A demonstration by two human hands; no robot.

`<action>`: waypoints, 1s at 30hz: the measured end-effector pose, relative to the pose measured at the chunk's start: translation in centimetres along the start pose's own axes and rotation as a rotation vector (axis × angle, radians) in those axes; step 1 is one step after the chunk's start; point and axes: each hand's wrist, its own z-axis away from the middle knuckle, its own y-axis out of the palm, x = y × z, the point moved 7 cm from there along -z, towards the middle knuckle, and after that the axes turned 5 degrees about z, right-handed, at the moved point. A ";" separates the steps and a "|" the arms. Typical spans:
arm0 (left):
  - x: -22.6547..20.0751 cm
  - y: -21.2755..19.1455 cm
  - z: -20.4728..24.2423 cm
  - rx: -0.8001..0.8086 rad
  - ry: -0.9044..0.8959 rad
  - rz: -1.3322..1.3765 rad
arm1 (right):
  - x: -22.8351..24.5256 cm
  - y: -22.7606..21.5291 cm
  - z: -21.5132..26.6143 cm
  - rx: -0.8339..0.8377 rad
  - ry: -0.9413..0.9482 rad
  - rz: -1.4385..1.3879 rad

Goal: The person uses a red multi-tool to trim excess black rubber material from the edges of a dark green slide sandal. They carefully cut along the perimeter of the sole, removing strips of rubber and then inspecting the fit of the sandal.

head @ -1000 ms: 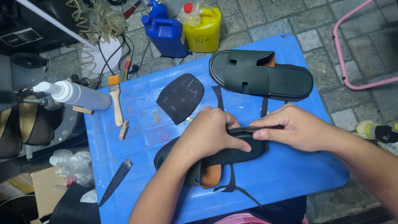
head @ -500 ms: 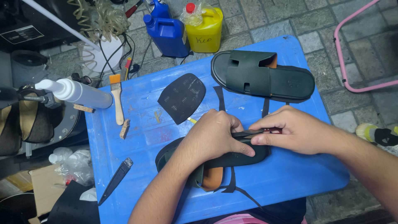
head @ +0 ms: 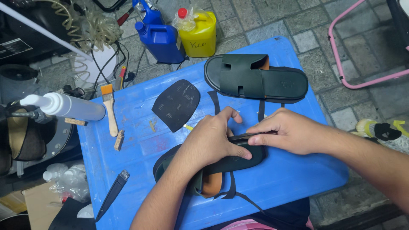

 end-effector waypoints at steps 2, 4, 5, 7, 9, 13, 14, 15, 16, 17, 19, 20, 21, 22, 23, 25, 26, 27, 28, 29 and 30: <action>0.0 0.1 -0.1 0.016 -0.035 -0.004 | -0.3 0.2 0.0 0.003 0.029 0.011; 0.1 0.0 -0.1 0.018 -0.051 -0.012 | -0.2 0.1 0.0 -0.016 0.020 0.027; 0.0 0.0 -0.2 0.015 -0.047 -0.016 | -0.3 0.2 0.1 -0.026 0.018 0.035; 0.1 0.1 -0.3 0.020 -0.067 -0.032 | -0.2 0.3 -0.1 -0.052 -0.041 0.019; 0.3 0.2 -0.4 0.029 -0.115 -0.055 | -0.4 0.1 0.0 -0.031 -0.012 0.009; -0.1 0.5 -0.3 0.049 -0.039 -0.026 | -0.6 0.6 -0.4 0.088 0.115 -0.028; 0.0 0.7 -0.4 0.060 -0.034 -0.031 | -0.7 0.6 -0.5 0.105 0.127 -0.041; 0.1 0.8 -0.4 0.070 -0.030 -0.035 | -0.6 0.6 -0.6 0.112 0.118 -0.036; 0.2 0.9 -0.5 0.066 -0.040 -0.035 | -0.7 0.6 -0.7 0.118 0.110 -0.031; 0.4 0.9 -0.5 0.062 -0.051 -0.035 | -0.8 0.8 -0.9 0.124 0.101 -0.026; 0.6 1.1 -0.6 0.066 -0.056 -0.044 | -1.1 0.9 -0.8 0.107 0.085 -0.012; 0.6 1.2 -0.8 0.074 -0.050 -0.053 | -1.2 0.9 -0.8 0.100 0.076 -0.004; 0.7 1.3 -0.8 0.083 -0.045 -0.061 | -1.2 1.0 -0.7 0.089 0.041 -0.023; 0.7 1.3 -0.8 0.076 -0.045 -0.065 | -1.2 1.0 -0.6 0.077 0.007 -0.042; 0.7 1.3 -0.8 0.071 -0.041 -0.071 | -1.1 0.9 -0.5 0.062 -0.026 -0.060; 0.8 1.4 -0.8 0.080 -0.055 -0.053 | -1.7 1.1 -0.5 0.041 0.016 -0.025; 1.0 1.3 -0.6 0.094 -0.073 -0.028 | -1.9 1.1 -0.4 0.028 0.039 -0.007; 1.0 1.4 -0.7 0.107 -0.082 0.001 | -1.8 0.5 -0.3 -0.007 0.004 0.000; 0.9 1.4 -0.8 0.105 -0.077 -0.008 | -1.5 0.0 -0.2 -0.041 -0.031 0.007; 0.8 1.3 -0.8 0.098 -0.079 -0.015 | -1.1 -0.4 -0.2 -0.069 -0.073 0.014; 0.8 1.1 -0.8 0.090 -0.081 -0.022 | -1.9 -0.6 -0.1 -0.065 0.054 0.012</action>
